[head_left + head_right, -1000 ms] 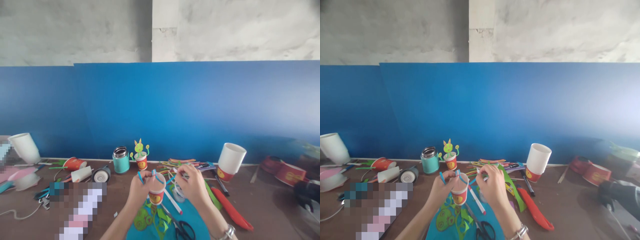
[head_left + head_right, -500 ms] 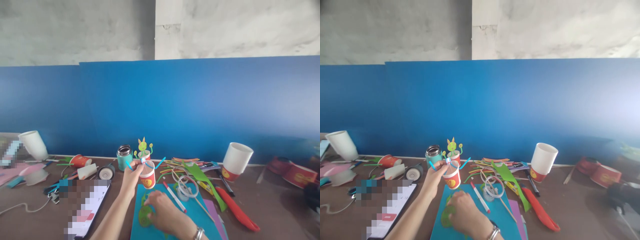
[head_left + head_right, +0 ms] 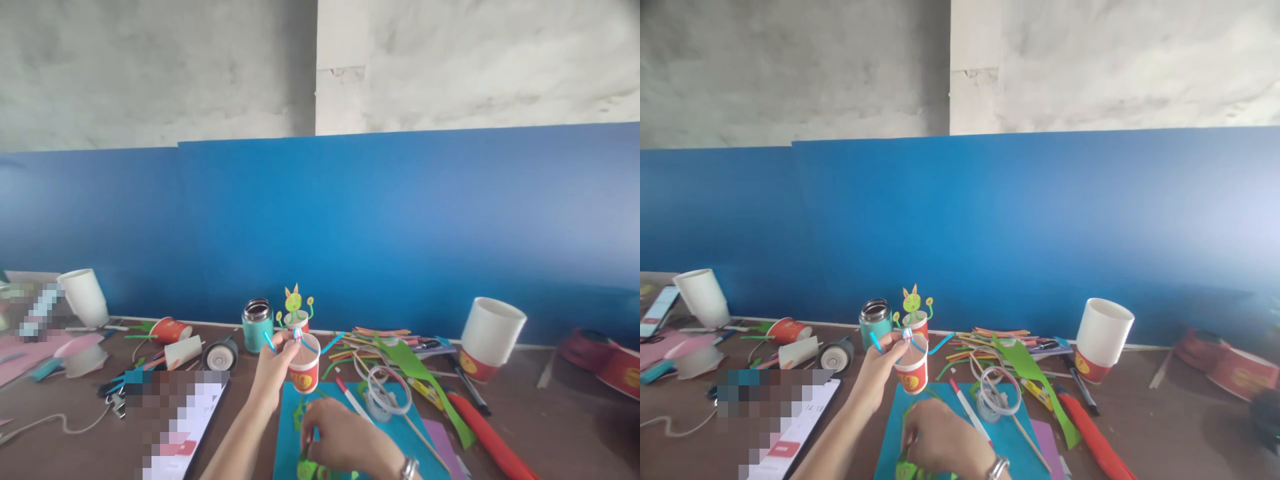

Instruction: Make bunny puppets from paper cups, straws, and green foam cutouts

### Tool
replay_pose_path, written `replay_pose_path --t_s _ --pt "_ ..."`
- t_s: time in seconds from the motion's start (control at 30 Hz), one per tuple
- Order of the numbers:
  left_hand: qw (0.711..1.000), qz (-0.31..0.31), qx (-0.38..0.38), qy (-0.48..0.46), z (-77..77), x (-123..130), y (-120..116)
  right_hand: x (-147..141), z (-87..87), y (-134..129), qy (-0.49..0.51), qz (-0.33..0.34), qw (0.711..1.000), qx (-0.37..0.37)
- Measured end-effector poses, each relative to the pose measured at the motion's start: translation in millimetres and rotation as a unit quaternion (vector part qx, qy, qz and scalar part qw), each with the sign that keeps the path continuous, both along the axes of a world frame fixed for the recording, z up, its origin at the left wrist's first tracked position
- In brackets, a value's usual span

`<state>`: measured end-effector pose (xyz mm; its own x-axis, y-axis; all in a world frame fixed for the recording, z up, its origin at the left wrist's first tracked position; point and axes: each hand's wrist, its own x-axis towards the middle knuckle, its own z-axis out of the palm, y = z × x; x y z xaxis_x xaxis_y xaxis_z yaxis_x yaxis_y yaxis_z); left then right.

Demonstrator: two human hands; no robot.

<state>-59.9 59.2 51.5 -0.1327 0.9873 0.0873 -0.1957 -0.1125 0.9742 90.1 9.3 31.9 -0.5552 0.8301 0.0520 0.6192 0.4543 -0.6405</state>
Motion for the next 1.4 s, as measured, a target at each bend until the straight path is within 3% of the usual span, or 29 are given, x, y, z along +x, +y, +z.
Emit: replay_pose_path --t_s 0.07,0.13,0.23,0.3,0.4,0.67,0.97,1.4 --pt "1.0 -0.001 0.003 0.013 -2.7 -0.6 1.7 12.1 22.4 0.0 0.053 0.064 0.995 -0.06" --pt "1.0 -0.012 -0.005 0.026 -4.5 1.6 1.5 23.0 42.8 3.4 0.148 0.072 0.98 -0.112" --pt "0.997 -0.072 -0.022 0.027 -5.0 10.8 -3.7 35.7 57.9 14.7 0.316 -0.056 0.945 -0.066" --pt "0.992 -0.12 -0.031 0.015 -4.8 18.9 -9.2 42.8 57.0 23.4 0.346 -0.132 0.929 -0.003" --pt "0.986 -0.155 -0.057 0.015 -4.9 28.4 -16.5 51.8 49.9 31.3 0.311 -0.165 0.936 0.014" --pt "0.978 -0.196 -0.071 0.023 -4.9 31.8 -25.6 61.0 54.0 26.7 0.207 -0.136 0.964 0.092" --pt "0.966 -0.223 -0.135 0.003 0.1 35.8 -28.8 59.6 37.4 38.3 0.235 -0.149 0.959 0.044" --pt "0.965 -0.232 -0.125 -0.007 2.8 36.9 -31.4 57.9 35.7 38.5 0.214 -0.152 0.965 -0.007"
